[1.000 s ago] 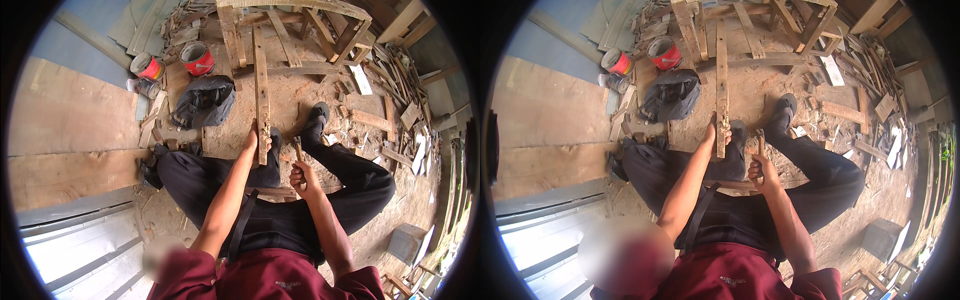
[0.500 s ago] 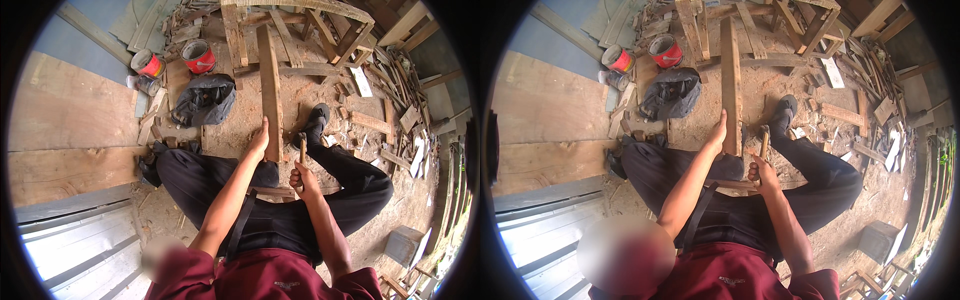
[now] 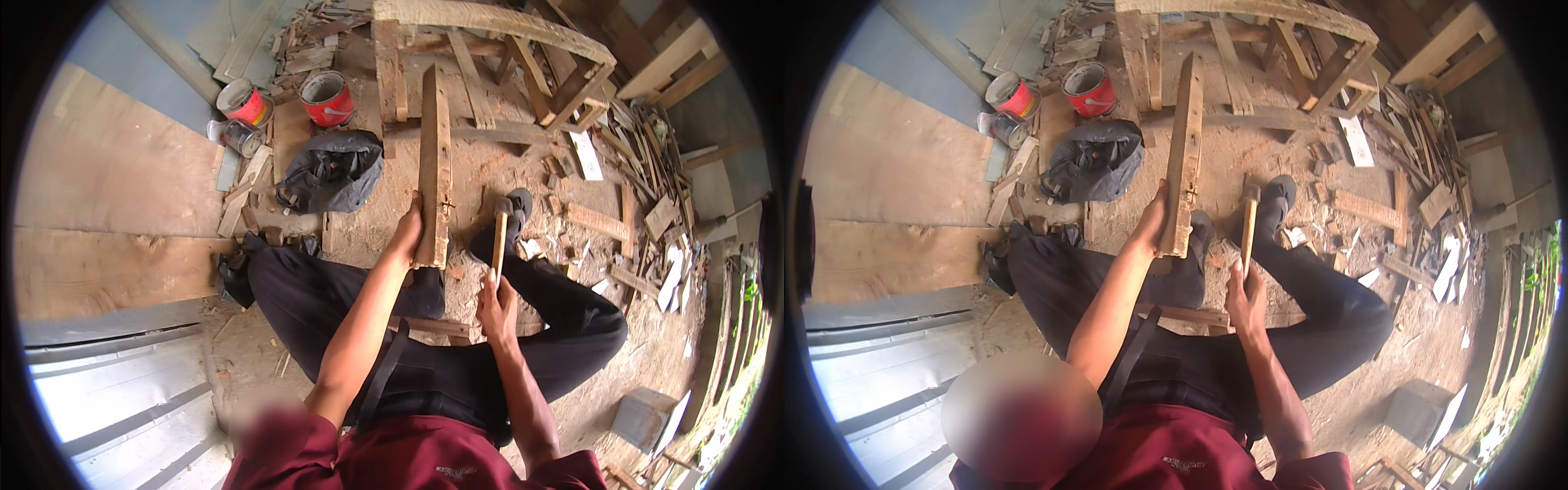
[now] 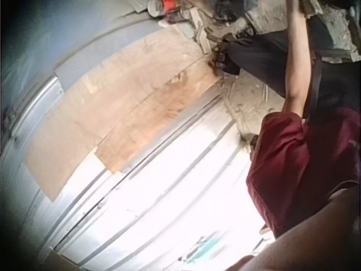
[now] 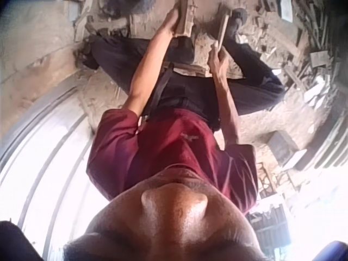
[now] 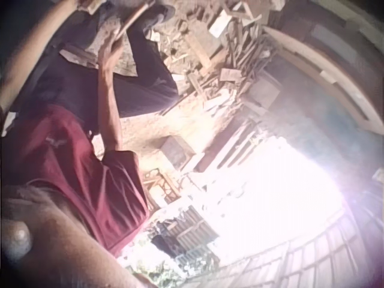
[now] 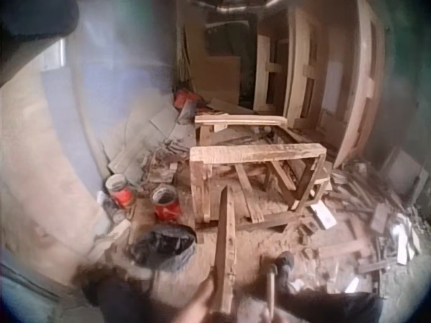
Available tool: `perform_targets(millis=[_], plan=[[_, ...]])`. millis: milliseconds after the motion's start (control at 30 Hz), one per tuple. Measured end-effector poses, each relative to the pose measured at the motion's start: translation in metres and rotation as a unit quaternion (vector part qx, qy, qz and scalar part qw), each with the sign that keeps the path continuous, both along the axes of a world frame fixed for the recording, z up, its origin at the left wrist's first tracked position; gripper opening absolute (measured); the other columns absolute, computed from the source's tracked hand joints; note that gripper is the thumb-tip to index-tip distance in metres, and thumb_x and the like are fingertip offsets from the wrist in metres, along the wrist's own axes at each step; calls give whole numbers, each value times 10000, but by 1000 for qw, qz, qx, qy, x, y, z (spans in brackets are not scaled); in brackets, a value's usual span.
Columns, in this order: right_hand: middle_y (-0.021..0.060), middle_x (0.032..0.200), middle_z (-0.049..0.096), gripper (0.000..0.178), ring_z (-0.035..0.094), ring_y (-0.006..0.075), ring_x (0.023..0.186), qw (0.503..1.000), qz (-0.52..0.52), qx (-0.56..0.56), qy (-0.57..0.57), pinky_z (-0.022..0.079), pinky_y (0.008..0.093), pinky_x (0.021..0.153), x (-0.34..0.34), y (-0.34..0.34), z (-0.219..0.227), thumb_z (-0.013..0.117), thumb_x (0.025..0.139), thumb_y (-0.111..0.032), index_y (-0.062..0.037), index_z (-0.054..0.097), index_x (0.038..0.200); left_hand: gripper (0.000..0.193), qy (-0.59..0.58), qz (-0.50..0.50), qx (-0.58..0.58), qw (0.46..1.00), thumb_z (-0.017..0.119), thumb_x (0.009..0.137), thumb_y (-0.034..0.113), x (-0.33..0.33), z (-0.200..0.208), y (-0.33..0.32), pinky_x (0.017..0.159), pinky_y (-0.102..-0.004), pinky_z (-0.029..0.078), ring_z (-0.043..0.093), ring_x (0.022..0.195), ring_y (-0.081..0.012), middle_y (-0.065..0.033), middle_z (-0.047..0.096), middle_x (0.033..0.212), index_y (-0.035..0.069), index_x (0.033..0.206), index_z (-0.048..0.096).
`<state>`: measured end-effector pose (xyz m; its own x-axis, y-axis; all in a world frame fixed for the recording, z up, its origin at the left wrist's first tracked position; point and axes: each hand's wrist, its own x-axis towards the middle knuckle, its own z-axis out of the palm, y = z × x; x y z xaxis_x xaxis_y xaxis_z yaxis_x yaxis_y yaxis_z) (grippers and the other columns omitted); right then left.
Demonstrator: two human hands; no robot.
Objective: The person sits on the floor and uses a hammer to repeatedly strike a long wooden plank, splitting and breaking it into smaller pieces. The person repositions the plank several times and continues hammering until the wood is fragmented.
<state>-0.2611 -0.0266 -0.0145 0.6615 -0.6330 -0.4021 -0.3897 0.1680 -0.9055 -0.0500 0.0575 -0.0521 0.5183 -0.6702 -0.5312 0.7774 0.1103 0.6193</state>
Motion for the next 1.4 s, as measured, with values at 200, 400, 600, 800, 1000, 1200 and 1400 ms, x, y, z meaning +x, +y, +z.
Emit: perform_targets(millis=[200, 400, 600, 800, 1000, 1200, 1400], plan=[[79, 592, 532, 501, 564, 204, 508, 929, 178, -278, -166, 442, 339, 490, -2, -3, 17, 446, 986, -484, -1, 535, 888, 533, 1, 11, -68, 998, 273, 1034, 523, 28, 3, 15, 475, -288, 507, 593, 529, -147, -40, 590, 680, 94, 994, 586], [205, 623, 561, 373, 604, 406, 548, 866, 308, -393, -11, 465, 446, 497, 40, -42, 35, 562, 959, -358, -13, 516, 824, 481, 117, -5, -209, 971, 351, 1025, 500, 39, 8, 34, 451, -243, 534, 630, 539, -122, -48, 645, 794, 87, 1032, 598], [185, 603, 547, 531, 622, 395, 571, 804, 351, -419, -236, 486, 442, 514, 36, -51, 28, 532, 930, -516, 6, 558, 833, 527, 34, -28, -146, 988, 332, 1016, 546, 43, -16, 31, 519, -272, 517, 611, 635, -110, -54, 629, 806, 88, 1026, 592], [201, 598, 563, 436, 638, 358, 543, 904, 205, -375, -16, 465, 440, 487, 63, -49, 20, 434, 1005, -363, 45, 560, 919, 592, 97, -65, -162, 980, 311, 995, 610, 44, -4, 41, 457, -231, 445, 531, 549, -123, -21, 544, 716, 72, 973, 557], [158, 639, 574, 411, 603, 368, 548, 807, 286, -458, -241, 497, 416, 543, 36, -49, 17, 514, 942, -389, 17, 575, 925, 603, 103, -22, -140, 985, 326, 985, 623, 31, 9, 33, 465, -240, 443, 552, 543, -119, -34, 564, 680, 71, 969, 567], [231, 672, 569, 408, 604, 439, 608, 854, 331, -398, -44, 478, 438, 510, 47, -39, 14, 616, 916, -389, 2, 523, 846, 548, 103, 29, -163, 981, 391, 992, 575, 35, -11, 32, 579, -312, 521, 582, 570, -154, -57, 615, 737, 60, 974, 578], [188, 584, 528, 345, 586, 367, 503, 793, 295, -507, -163, 455, 437, 468, 65, -40, 17, 552, 960, -312, 14, 527, 850, 626, 198, -56, -236, 950, 392, 961, 634, 37, -3, 36, 440, -203, 470, 539, 545, -95, -19, 523, 661, 32, 948, 566]])
